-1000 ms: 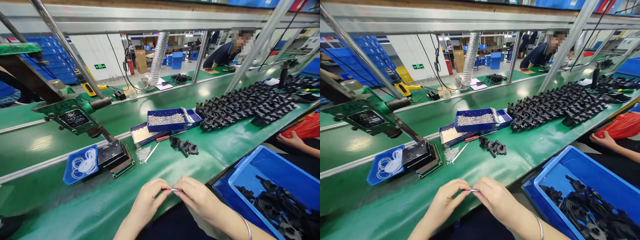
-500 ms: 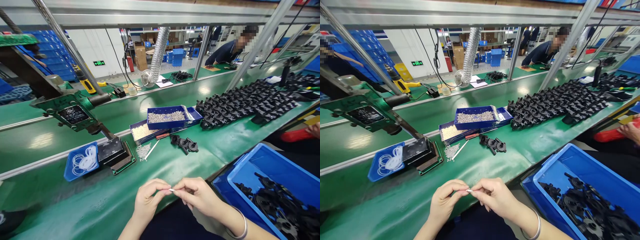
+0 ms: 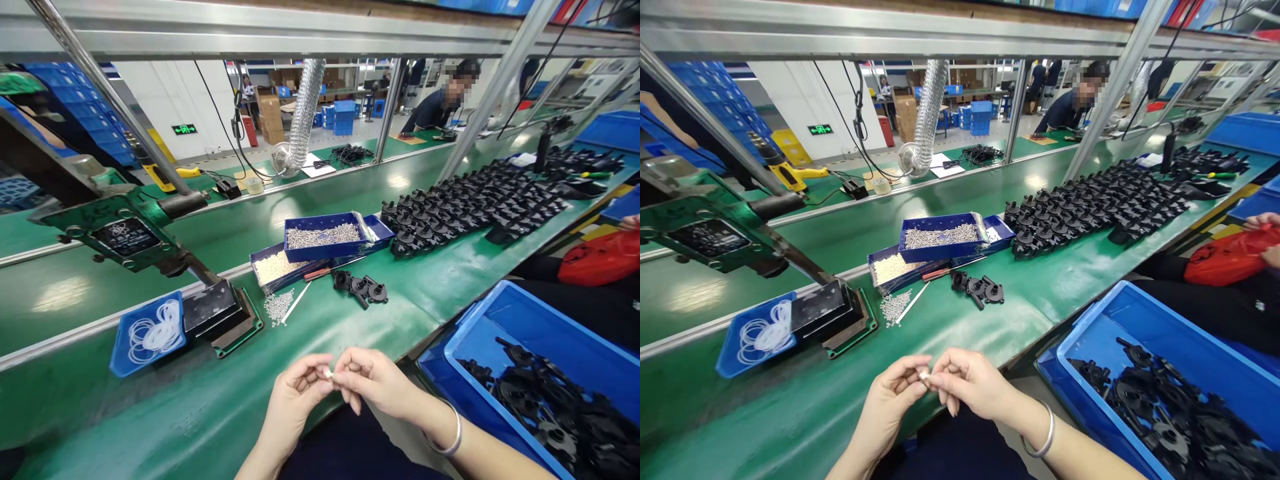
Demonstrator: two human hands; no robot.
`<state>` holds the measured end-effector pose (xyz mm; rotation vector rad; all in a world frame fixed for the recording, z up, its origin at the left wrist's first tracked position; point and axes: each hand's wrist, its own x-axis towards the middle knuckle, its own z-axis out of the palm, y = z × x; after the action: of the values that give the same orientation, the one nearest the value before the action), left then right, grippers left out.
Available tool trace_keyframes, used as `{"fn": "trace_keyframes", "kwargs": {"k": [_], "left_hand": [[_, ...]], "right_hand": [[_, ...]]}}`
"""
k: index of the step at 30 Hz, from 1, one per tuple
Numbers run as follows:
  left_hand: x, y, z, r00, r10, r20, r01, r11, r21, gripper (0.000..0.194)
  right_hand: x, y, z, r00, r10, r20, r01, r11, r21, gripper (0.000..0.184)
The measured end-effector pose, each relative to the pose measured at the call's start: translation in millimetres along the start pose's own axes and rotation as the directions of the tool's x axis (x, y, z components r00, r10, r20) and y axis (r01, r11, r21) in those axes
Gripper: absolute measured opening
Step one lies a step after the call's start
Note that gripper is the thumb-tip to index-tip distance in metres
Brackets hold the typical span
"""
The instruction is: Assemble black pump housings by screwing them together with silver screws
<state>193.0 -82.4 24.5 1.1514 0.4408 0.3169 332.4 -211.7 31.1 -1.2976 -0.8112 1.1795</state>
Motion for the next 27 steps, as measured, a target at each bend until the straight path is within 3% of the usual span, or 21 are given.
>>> {"fn": "trace_keyframes", "kwargs": {"k": [2, 4, 6, 8, 11, 14, 20, 27], "left_hand": [[0.5, -0.2, -0.2, 1.0, 0.023, -0.016, -0.023, 0.999, -0.026, 0.047], [0.9, -1.9, -2.6, 0.998, 0.042, -0.04, -0.042, 0.999, -0.005, 0.049], [0.9, -5.0, -7.0, 0.997, 0.044, -0.056, -0.042, 0.998, 0.04, 0.044], [0.1, -8.2, -12.2, 0.998, 0.04, -0.057, -0.036, 0.996, 0.079, 0.041], [-2.4, -11.3, -18.4, 0.998, 0.028, -0.06, -0.02, 0.993, 0.116, 0.036], [-4.4, -13.1, -21.6, 0.994, 0.026, -0.102, -0.013, 0.991, 0.132, 0.033], [-2.4, -18.0, -19.3, 0.995, -0.023, -0.099, 0.037, 0.989, 0.141, 0.04], [-4.9, -18.7, -9.4, 0.991, -0.061, -0.12, 0.074, 0.991, 0.109, 0.035]], "right_hand": [[19.6, 1.2, -13.0, 0.986, -0.144, -0.086, 0.131, 0.981, -0.144, 0.031], [45.6, 0.0, -33.1, 0.925, -0.315, -0.214, 0.194, 0.873, -0.447, 0.029], [73.5, -2.2, -56.8, 0.863, -0.437, -0.254, 0.155, 0.707, -0.69, 0.027], [98.0, -3.8, -78.8, 0.854, -0.467, -0.23, 0.123, 0.61, -0.783, 0.022], [121.5, -4.5, -101.3, 0.864, -0.465, -0.192, 0.101, 0.535, -0.839, 0.018], [127.9, -4.5, -112.0, 0.868, -0.462, -0.179, 0.079, 0.486, -0.87, 0.018], [120.5, -4.1, -121.4, 0.876, -0.458, -0.153, 0.101, 0.484, -0.869, 0.024], [124.7, -2.1, -130.7, 0.856, -0.504, -0.118, 0.148, 0.457, -0.877, 0.025]]}}
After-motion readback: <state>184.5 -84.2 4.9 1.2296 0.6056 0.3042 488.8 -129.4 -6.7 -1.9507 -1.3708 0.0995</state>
